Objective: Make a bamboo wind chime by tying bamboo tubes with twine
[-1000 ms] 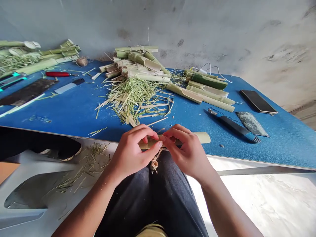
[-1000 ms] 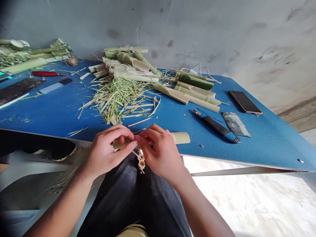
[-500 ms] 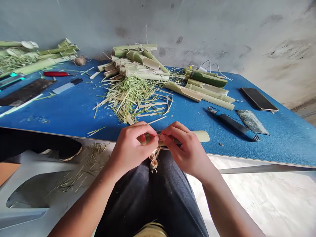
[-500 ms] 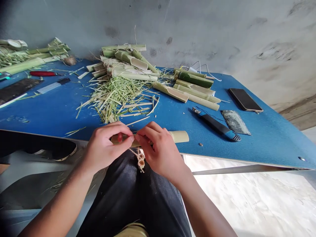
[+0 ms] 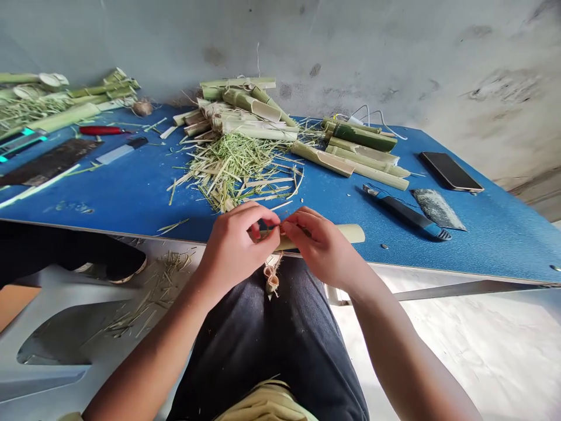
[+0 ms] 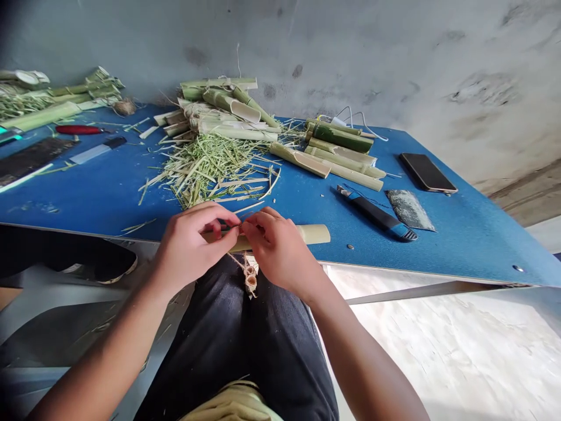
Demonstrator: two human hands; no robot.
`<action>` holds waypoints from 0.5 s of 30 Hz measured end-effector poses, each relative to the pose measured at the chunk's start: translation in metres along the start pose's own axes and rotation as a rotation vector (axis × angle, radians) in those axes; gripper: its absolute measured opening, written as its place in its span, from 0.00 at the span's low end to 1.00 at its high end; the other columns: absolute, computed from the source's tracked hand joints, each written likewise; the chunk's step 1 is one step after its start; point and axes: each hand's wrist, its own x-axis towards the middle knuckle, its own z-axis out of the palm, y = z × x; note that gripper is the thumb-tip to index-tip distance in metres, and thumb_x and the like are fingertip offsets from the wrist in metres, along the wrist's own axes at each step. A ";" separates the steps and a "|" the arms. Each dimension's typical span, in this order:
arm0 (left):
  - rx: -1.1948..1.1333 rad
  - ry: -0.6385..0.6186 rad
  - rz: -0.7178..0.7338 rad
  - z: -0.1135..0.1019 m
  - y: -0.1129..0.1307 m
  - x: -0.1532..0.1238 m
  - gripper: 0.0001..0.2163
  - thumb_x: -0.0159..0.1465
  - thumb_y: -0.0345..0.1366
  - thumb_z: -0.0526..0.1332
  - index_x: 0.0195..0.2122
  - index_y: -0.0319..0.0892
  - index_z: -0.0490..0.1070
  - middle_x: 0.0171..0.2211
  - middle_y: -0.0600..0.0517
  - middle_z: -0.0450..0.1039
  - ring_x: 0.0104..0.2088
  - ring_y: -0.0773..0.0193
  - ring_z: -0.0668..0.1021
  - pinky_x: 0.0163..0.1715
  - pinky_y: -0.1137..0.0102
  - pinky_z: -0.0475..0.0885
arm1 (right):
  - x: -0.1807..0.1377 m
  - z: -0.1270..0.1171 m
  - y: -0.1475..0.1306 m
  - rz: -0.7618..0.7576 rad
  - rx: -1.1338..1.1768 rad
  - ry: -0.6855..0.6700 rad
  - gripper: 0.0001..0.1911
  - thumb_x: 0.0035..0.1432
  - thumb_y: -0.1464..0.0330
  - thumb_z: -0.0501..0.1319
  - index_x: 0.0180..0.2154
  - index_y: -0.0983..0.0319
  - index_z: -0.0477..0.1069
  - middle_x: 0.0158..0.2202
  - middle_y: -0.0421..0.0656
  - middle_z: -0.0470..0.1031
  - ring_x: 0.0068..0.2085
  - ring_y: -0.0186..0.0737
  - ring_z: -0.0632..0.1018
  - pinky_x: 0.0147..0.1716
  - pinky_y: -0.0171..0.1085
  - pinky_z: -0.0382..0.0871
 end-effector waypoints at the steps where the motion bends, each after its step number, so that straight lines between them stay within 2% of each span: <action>1: 0.059 0.051 0.056 0.001 0.001 -0.003 0.05 0.65 0.26 0.63 0.37 0.42 0.78 0.36 0.51 0.80 0.30 0.67 0.76 0.32 0.71 0.73 | 0.000 0.001 0.000 0.009 -0.005 0.011 0.13 0.73 0.68 0.56 0.33 0.59 0.72 0.35 0.42 0.73 0.38 0.39 0.75 0.39 0.38 0.67; 4: 0.201 0.116 0.205 0.003 0.002 -0.011 0.07 0.70 0.26 0.61 0.41 0.40 0.79 0.39 0.48 0.81 0.37 0.63 0.81 0.40 0.69 0.76 | 0.001 0.004 -0.001 0.012 -0.023 0.028 0.14 0.73 0.68 0.56 0.33 0.60 0.73 0.35 0.41 0.72 0.38 0.39 0.75 0.39 0.38 0.67; 6: 0.240 0.103 0.224 0.002 0.003 -0.015 0.06 0.71 0.28 0.62 0.43 0.40 0.80 0.38 0.48 0.82 0.39 0.61 0.82 0.42 0.68 0.76 | 0.001 0.005 -0.001 0.009 -0.036 0.039 0.15 0.73 0.68 0.56 0.32 0.60 0.72 0.34 0.41 0.71 0.37 0.39 0.74 0.38 0.38 0.66; 12: 0.332 0.043 0.026 0.001 0.009 -0.016 0.06 0.71 0.29 0.63 0.39 0.41 0.80 0.36 0.51 0.82 0.30 0.65 0.80 0.31 0.69 0.69 | 0.000 0.013 -0.001 0.000 -0.107 0.099 0.13 0.72 0.70 0.57 0.32 0.60 0.72 0.35 0.42 0.73 0.37 0.40 0.75 0.37 0.39 0.63; 15: 0.428 0.041 0.035 0.002 0.009 -0.017 0.07 0.72 0.29 0.62 0.39 0.41 0.80 0.38 0.50 0.83 0.33 0.62 0.81 0.30 0.68 0.68 | 0.000 0.016 0.000 -0.002 -0.176 0.142 0.13 0.72 0.70 0.58 0.32 0.59 0.73 0.36 0.42 0.74 0.36 0.39 0.74 0.36 0.40 0.60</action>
